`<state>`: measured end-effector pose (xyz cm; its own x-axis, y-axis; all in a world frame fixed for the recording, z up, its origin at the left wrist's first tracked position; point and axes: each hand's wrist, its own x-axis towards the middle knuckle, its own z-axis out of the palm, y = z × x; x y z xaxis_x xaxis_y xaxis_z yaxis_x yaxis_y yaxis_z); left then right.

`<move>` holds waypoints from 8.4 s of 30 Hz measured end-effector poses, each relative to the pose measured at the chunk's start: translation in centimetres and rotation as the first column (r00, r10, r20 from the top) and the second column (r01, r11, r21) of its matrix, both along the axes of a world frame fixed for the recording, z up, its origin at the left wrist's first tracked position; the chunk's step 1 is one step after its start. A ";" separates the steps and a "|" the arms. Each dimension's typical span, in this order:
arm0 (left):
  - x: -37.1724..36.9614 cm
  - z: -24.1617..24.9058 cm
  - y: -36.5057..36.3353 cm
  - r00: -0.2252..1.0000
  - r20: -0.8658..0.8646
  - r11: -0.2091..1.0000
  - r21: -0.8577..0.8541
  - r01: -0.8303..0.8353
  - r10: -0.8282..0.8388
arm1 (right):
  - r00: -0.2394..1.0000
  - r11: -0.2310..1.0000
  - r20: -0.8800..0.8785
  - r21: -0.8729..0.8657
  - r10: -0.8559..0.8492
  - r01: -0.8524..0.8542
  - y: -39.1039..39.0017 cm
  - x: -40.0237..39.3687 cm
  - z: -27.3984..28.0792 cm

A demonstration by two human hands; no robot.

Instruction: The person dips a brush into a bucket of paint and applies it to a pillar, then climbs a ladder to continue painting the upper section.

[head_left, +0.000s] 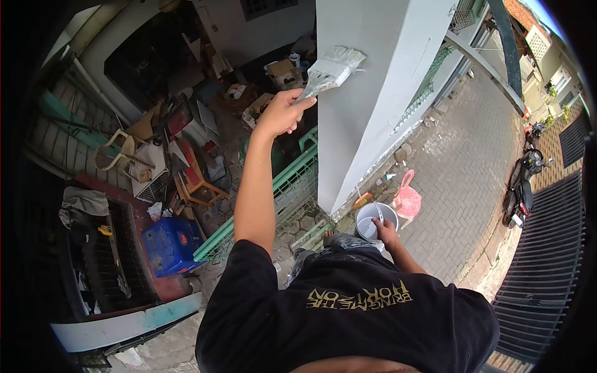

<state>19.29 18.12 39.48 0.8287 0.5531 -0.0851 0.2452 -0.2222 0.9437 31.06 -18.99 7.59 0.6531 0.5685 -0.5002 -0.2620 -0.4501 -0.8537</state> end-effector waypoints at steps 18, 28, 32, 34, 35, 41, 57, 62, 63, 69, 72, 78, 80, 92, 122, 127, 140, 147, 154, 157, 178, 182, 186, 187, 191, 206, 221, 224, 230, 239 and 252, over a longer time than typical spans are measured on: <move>2.9 -15.0 -2.7 0.834 -0.532 0.989 -0.046 0.144 -0.146 | 0.995 0.995 0.067 -0.080 0.068 -0.062 0.1 0.6 -0.9; 0.8 -2.1 -4.2 0.992 -0.084 0.994 -0.061 0.091 -0.096 | 0.998 0.994 0.038 -0.099 0.047 -0.043 -0.1 0.1 -1.5; 0.2 -3.3 -5.4 1.000 0.028 0.997 0.072 -0.009 0.007 | 0.999 0.996 0.035 -0.077 0.041 -0.038 -0.1 0.1 -1.3; 1.1 -8.2 -5.8 0.959 0.274 0.994 -0.098 -0.041 0.067 | 1.000 0.998 0.018 -0.068 0.015 -0.014 -0.3 0.0 -1.1; 1.7 -10.8 -6.0 0.931 0.351 0.964 -0.264 -0.002 0.098 | 0.999 0.997 0.036 -0.070 0.018 -0.015 -0.6 -0.1 -1.5; 3.7 -16.7 -6.8 0.992 0.020 0.992 0.035 -0.124 0.123 | 0.999 0.995 0.047 -0.094 -0.010 0.015 -1.3 -0.1 -2.8; -1.7 9.4 2.4 0.958 0.285 0.938 0.320 -0.136 0.042 | 0.997 0.994 0.022 -0.078 -0.069 0.071 -1.5 0.3 -3.7; 2.2 17.2 3.5 0.964 0.255 0.864 0.464 -0.193 0.078 | 0.998 0.994 0.065 -0.099 -0.028 0.035 -1.7 0.9 -5.3; 2.9 17.3 4.0 0.973 0.219 0.869 0.465 -0.171 0.074 | 0.999 0.996 0.035 -0.082 -0.027 0.030 -1.5 0.8 -4.9; 2.8 10.4 4.9 0.990 -0.060 0.937 0.335 -0.104 0.131 | 0.998 0.997 0.069 -0.081 -0.002 0.007 -1.0 0.4 -3.9; 0.9 7.0 5.4 0.968 -0.248 0.968 0.248 0.040 0.024 | 0.999 0.999 0.039 -0.005 -0.033 0.033 -1.6 0.1 -3.7; -1.2 12.5 4.8 0.990 -0.025 0.937 0.325 -0.125 0.141 | 0.996 0.997 0.065 -0.031 -0.066 0.068 -1.8 0.1 -5.3; -0.3 16.2 4.6 0.983 0.098 0.894 0.411 -0.179 0.152 | 0.996 0.997 0.054 -0.039 -0.068 0.070 -1.9 0.0 -4.9; 2.4 11.7 5.5 0.975 -0.161 0.933 0.348 -0.089 0.153 | 0.997 0.994 0.037 -0.090 -0.063 0.066 -1.9 -0.1 -4.9; -1.2 16.9 -0.6 0.981 -0.011 0.880 0.444 -0.170 0.195 | 0.997 0.984 0.064 -0.171 -0.040 0.050 -2.1 0.5 -7.1; 2.9 14.8 0.0 0.973 0.148 0.890 0.397 -0.224 0.178 | 0.998 0.994 0.034 -0.094 -0.050 0.053 -1.7 -0.4 -4.3; -0.8 -17.5 3.8 0.948 -0.306 0.993 0.105 -0.058 0.088 | 0.994 0.989 -0.040 -0.104 -0.106 0.102 -3.0 -0.4 -3.5; 2.0 -13.9 5.9 0.843 -0.532 0.964 0.256 0.073 0.078 | 0.992 0.991 -0.091 -0.111 -0.089 0.079 -4.6 -0.3 -4.2; 2.2 -5.3 6.5 0.943 -0.329 0.957 0.288 0.046 0.053 | 0.998 0.988 -0.038 -0.147 -0.057 0.051 -4.7 -0.3 -4.8; 0.3 -4.1 5.5 0.973 -0.220 0.964 0.265 -0.007 0.067 | 0.998 0.988 -0.041 -0.149 -0.043 0.036 -4.4 0.0 -4.3; 3.7 -23.6 7.5 0.802 -0.597 0.995 0.087 0.050 0.011 | 0.997 0.981 0.029 -0.185 0.069 -0.063 -4.4 1.0 -3.9; 4.7 -15.6 8.1 0.886 -0.463 0.973 0.207 0.103 0.005 | 0.995 0.974 0.048 -0.214 0.085 -0.073 -4.6 1.0 -3.8; 2.3 -9.1 7.2 0.968 -0.248 0.983 0.181 0.022 0.024 | 0.996 0.974 0.034 -0.215 0.083 -0.073 -4.2 0.7 -2.9; 1.7 -8.5 6.8 0.985 -0.167 0.989 0.145 -0.016 0.040 | 0.993 0.974 0.060 -0.208 0.099 -0.084 -4.3 0.8 -3.4; 0.6 -8.5 4.0 0.980 0.047 0.970 0.140 -0.197 0.192 | 0.994 0.977 0.033 -0.190 0.106 -0.098 -3.6 0.7 -3.0; 1.4 -29.1 2.3 0.734 -0.679 0.988 0.124 0.090 0.018 | 0.959 0.958 0.163 -0.205 0.234 -0.199 -4.6 1.1 -4.9; 1.0 -13.8 6.2 0.970 0.116 0.977 -0.029 -0.213 0.214 | 0.981 0.958 0.083 -0.244 0.177 -0.152 -5.4 0.3 -4.1; 2.3 -16.9 4.0 0.946 0.149 0.957 0.004 -0.291 0.287 | 0.974 0.964 0.128 -0.214 0.187 -0.157 -5.1 0.6 -5.2; 4.0 -27.7 2.5 0.947 -0.134 0.940 0.224 -0.259 0.293 | 0.968 0.958 0.132 -0.224 0.213 -0.180 -5.4 0.9 -5.9; 2.7 -28.1 3.7 0.769 -0.629 0.993 0.074 -0.089 0.115 | 0.976 0.958 0.071 -0.219 0.204 -0.185 -5.2 0.7 -3.9; 0.1 -15.2 4.0 0.993 0.073 0.996 -0.009 -0.089 0.089 | 0.974 0.957 0.084 -0.224 0.209 -0.186 -5.6 0.6 -5.7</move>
<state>19.42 22.14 24.33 0.7805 0.6244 -0.0295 0.1939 -0.1970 0.9610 31.69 -24.60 1.91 0.5941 0.5792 -0.5582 -0.0632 -0.6581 -0.7503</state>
